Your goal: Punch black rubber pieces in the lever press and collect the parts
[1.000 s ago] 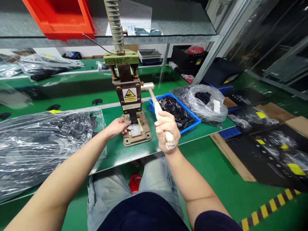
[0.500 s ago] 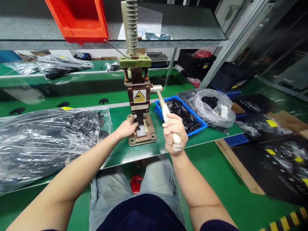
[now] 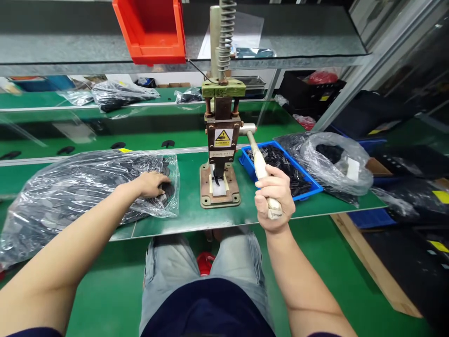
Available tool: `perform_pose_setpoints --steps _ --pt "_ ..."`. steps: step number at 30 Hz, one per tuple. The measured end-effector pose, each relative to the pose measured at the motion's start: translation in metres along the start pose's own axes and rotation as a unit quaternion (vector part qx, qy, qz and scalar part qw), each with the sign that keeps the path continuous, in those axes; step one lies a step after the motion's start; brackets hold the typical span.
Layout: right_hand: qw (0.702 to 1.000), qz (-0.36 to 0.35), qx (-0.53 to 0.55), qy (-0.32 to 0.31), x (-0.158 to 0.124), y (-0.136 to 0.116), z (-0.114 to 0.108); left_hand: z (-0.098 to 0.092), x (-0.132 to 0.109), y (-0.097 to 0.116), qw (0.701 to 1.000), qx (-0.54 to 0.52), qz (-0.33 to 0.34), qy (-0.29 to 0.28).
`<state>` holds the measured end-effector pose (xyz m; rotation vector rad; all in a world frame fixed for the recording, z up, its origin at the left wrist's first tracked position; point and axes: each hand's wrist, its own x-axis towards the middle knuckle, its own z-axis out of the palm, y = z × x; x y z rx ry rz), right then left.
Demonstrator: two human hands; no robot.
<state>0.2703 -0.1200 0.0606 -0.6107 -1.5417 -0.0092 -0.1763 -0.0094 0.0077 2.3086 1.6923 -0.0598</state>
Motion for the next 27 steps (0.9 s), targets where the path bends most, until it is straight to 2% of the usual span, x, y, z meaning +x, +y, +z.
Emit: perform_pose_setpoints --steps 8,12,14,17,20,22,24,27 --pt "1.0 -0.003 -0.005 0.013 -0.002 -0.001 0.002 -0.002 0.011 0.02 0.998 0.028 0.033 -0.036" --pt "1.0 0.002 -0.008 0.011 -0.003 -0.001 0.002 -0.005 0.011 0.03 0.997 -0.015 0.065 0.039" --pt "1.0 0.005 -0.007 0.014 -0.004 -0.002 0.003 -0.003 0.01 0.041 0.993 -0.03 0.09 0.068" --pt "1.0 0.006 -0.008 0.019 -0.003 -0.003 0.005 0.007 0.009 0.068 0.988 -0.06 0.12 0.074" --pt "1.0 0.005 -0.011 0.023 -0.003 -0.003 0.006 0.024 0.012 0.097 0.982 -0.141 0.083 0.093" --pt "1.0 0.005 -0.012 0.021 -0.003 -0.004 0.005 0.037 0.015 0.113 0.963 -0.243 0.018 0.113" --pt "1.0 0.006 -0.012 0.015 -0.003 -0.004 0.003 0.047 0.017 0.123 0.925 -0.361 -0.031 0.117" --pt "1.0 0.008 -0.011 0.01 -0.003 -0.004 0.003 0.051 0.018 0.128 0.875 -0.468 -0.056 0.107"
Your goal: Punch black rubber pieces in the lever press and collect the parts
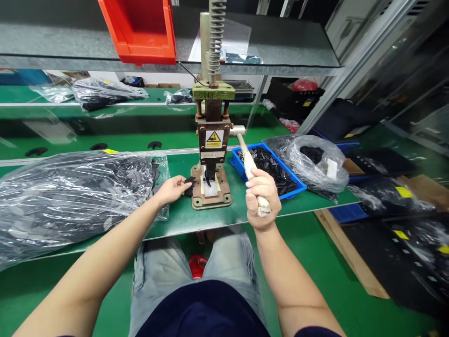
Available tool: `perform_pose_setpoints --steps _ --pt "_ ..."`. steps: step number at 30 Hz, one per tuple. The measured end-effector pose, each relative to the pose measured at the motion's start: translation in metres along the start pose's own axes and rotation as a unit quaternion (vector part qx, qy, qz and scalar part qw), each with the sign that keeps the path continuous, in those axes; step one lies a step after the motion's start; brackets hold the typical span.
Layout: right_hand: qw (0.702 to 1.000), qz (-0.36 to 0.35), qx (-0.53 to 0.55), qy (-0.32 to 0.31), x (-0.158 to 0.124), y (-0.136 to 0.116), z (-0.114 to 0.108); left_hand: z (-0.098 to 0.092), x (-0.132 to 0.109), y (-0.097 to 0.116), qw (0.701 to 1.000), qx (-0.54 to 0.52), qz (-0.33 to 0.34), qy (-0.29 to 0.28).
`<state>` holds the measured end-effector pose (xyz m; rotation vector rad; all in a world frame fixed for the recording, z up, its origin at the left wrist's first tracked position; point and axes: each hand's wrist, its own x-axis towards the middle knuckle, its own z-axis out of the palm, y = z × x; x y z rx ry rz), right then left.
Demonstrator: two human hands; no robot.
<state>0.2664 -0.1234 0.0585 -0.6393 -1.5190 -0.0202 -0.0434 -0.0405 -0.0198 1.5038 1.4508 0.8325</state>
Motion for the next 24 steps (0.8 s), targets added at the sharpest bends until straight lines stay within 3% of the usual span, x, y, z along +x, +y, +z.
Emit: perform_pose_setpoints --steps 5,11,19,24 --pt "1.0 0.002 0.01 0.019 -0.001 0.0 0.004 0.005 0.008 0.015 0.997 -0.073 -0.019 -0.036" --pt "1.0 0.006 0.008 0.015 -0.002 0.001 0.003 0.028 0.018 0.032 0.994 -0.088 -0.035 -0.058" --pt "1.0 0.006 0.016 0.022 -0.002 0.001 0.005 0.03 0.027 0.029 0.992 -0.102 -0.031 -0.062" --pt "0.999 0.006 0.016 0.028 -0.001 0.0 0.007 0.03 0.03 0.031 0.986 -0.13 -0.073 -0.074"
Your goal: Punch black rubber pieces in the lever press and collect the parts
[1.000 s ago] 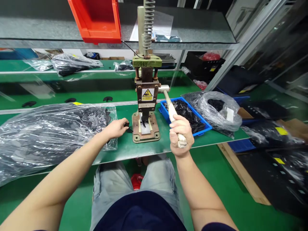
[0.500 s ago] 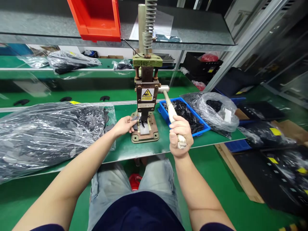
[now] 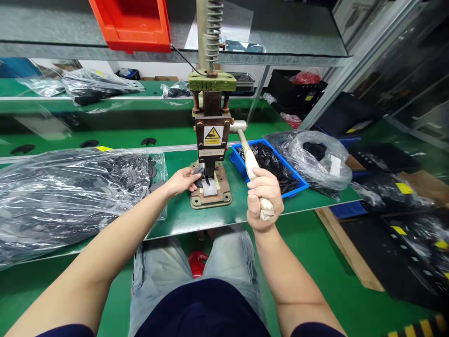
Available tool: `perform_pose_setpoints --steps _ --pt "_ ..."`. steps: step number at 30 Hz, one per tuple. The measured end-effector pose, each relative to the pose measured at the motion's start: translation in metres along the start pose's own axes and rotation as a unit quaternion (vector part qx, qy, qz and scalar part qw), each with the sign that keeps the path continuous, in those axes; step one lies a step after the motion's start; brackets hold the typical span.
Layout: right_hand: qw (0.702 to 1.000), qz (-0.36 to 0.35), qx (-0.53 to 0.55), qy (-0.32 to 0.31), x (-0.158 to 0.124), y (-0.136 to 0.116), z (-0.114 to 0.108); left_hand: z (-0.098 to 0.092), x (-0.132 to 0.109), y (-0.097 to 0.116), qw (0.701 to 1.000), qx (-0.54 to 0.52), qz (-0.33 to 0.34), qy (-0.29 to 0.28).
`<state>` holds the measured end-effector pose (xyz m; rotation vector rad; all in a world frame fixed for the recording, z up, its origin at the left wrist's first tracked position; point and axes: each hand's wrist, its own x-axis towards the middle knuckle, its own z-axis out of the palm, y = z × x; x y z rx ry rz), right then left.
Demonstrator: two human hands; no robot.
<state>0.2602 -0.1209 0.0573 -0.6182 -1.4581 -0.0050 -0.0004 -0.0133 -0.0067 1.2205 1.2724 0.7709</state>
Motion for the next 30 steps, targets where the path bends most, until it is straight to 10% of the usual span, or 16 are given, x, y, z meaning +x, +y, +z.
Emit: perform_pose_setpoints --steps 10,20,23,30 --pt "1.0 -0.005 0.001 0.013 0.003 -0.004 0.004 -0.002 0.004 0.014 0.991 -0.023 -0.129 -0.026" --pt "0.999 0.008 0.009 -0.033 0.121 0.005 0.009 0.006 -0.036 0.017 0.997 -0.051 -0.053 -0.002" --pt "0.995 0.096 -0.039 -0.009 0.077 0.018 0.004 0.0 -0.066 0.023 0.999 -0.05 -0.003 -0.019" --pt "0.891 0.343 0.116 -0.274 -0.062 0.005 0.024 0.012 -0.126 0.041 0.996 -0.032 0.037 -0.074"
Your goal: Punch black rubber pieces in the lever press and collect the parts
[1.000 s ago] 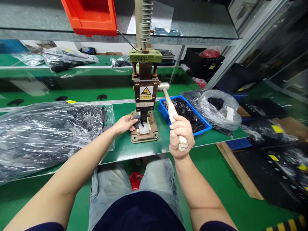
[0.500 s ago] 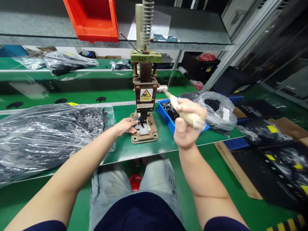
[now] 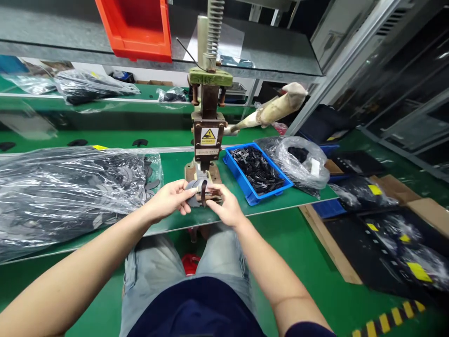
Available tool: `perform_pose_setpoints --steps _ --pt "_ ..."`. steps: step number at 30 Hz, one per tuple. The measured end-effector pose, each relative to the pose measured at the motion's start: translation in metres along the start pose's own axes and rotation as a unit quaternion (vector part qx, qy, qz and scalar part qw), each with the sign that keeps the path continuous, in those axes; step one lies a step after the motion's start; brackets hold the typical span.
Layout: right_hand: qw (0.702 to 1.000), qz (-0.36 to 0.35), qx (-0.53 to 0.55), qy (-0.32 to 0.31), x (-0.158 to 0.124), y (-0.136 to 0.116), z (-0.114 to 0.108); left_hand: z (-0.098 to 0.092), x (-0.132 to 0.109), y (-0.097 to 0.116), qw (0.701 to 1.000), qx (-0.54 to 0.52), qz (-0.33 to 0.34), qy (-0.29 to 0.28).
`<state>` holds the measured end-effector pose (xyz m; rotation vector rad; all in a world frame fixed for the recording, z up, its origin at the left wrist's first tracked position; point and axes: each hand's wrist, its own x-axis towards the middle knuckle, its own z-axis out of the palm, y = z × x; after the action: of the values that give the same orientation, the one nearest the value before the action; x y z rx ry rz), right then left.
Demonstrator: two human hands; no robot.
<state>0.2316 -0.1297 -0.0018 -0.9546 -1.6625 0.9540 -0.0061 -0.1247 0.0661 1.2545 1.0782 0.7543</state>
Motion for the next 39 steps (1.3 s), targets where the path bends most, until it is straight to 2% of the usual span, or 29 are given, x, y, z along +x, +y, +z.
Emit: perform_pose_setpoints --steps 4,8,10,16,23,27,32,35,37,39 --pt "0.997 -0.007 0.06 0.052 -0.01 0.001 0.026 0.017 -0.014 0.005 0.999 0.028 0.011 -0.013" --pt "0.996 -0.015 0.052 0.078 -0.017 0.0 0.032 0.026 -0.023 0.007 0.999 0.039 0.019 -0.013" --pt "0.995 -0.024 0.046 0.081 -0.022 -0.001 0.031 0.027 -0.024 0.009 0.999 0.034 0.012 -0.021" --pt "0.996 -0.038 0.025 0.071 -0.027 -0.009 0.023 0.029 -0.019 0.015 0.995 0.005 -0.062 -0.078" --pt "0.995 -0.025 0.029 0.092 -0.028 -0.012 0.019 0.039 -0.023 0.013 0.999 0.038 0.006 -0.036" --pt "0.992 -0.032 0.045 0.11 -0.032 -0.017 0.019 0.044 -0.03 0.014 0.998 0.039 0.004 -0.039" --pt "0.99 -0.039 0.062 0.121 -0.037 -0.023 0.022 0.047 -0.029 0.013 0.995 -0.015 -0.041 -0.086" --pt "0.993 -0.036 0.037 0.109 -0.036 -0.024 0.019 0.042 -0.023 0.013 0.993 -0.026 -0.065 -0.095" --pt "0.995 -0.041 0.007 0.092 -0.034 -0.026 0.014 0.036 -0.018 0.013 0.994 -0.016 -0.059 -0.092" --pt "0.993 -0.076 -0.049 0.07 -0.031 -0.029 0.005 0.03 -0.015 0.013 0.996 0.001 -0.042 -0.085"
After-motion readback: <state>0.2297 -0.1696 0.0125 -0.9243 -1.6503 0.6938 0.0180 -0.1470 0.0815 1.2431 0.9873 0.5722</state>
